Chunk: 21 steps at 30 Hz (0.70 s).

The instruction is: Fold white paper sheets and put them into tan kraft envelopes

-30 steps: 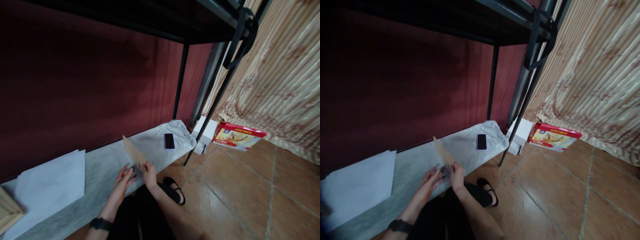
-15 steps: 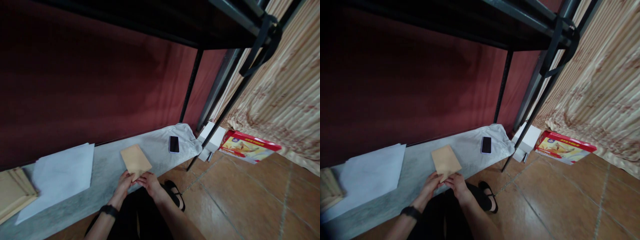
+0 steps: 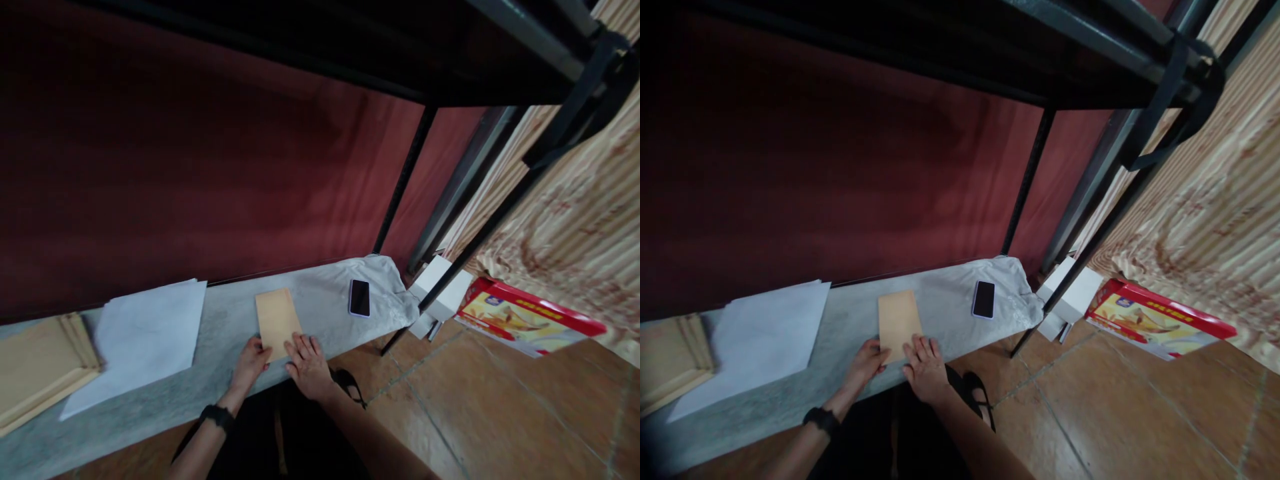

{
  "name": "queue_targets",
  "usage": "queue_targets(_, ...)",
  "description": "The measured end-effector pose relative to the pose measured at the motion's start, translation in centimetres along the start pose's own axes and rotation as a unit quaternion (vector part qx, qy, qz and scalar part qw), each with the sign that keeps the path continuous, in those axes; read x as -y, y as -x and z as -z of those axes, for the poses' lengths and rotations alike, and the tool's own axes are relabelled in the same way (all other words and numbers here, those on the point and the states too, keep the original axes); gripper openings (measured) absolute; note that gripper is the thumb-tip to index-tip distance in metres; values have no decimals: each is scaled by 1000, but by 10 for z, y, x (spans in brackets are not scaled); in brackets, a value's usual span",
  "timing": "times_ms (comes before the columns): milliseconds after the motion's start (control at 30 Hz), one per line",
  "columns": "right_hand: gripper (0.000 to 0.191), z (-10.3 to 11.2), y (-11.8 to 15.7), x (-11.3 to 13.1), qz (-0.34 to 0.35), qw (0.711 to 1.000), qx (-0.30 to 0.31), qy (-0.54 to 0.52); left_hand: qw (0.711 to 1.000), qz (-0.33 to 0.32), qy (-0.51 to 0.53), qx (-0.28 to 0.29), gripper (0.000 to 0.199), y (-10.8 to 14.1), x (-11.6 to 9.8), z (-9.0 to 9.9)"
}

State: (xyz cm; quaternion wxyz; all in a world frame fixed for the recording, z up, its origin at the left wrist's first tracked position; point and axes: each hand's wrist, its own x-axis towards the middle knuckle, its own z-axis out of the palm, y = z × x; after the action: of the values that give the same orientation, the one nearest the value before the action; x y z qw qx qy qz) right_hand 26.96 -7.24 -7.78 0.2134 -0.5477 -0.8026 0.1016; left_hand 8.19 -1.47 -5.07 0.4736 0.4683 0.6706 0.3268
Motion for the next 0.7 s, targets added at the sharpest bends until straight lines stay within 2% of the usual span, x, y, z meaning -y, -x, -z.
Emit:
queue_targets(67,54,-4,1,-2,1,1000,-3,13,991,-77,-95,-56,31,-3,3,1)
queue_targets(133,54,-6,1,-3,4,1000,-6,19,954,-204,-199,-97,35,-10,4,-4)
queue_targets(200,54,-7,1,-3,8,1000,-9,26,907,-312,-265,-98,42,-25,1,-15)
queue_targets(233,54,-7,1,-4,10,999,-11,30,890,-341,-291,-90,47,-34,-2,-21)
queue_targets(300,55,-8,2,-5,17,999,-17,40,867,-350,-349,-68,57,-56,-9,-33)
queue_targets(367,57,-9,3,-6,25,998,-26,48,853,-324,-407,-47,62,-78,-17,-41)
queue_targets(500,59,-13,4,-8,32,998,-42,41,834,-290,-468,-27,63,-112,-27,-47)
queue_targets(600,60,-14,4,-8,28,998,-38,34,825,-302,-478,-8,60,-121,-30,-50)
queue_targets(700,61,-13,4,-8,26,998,-31,38,816,-329,-475,15,58,-120,-28,-53)
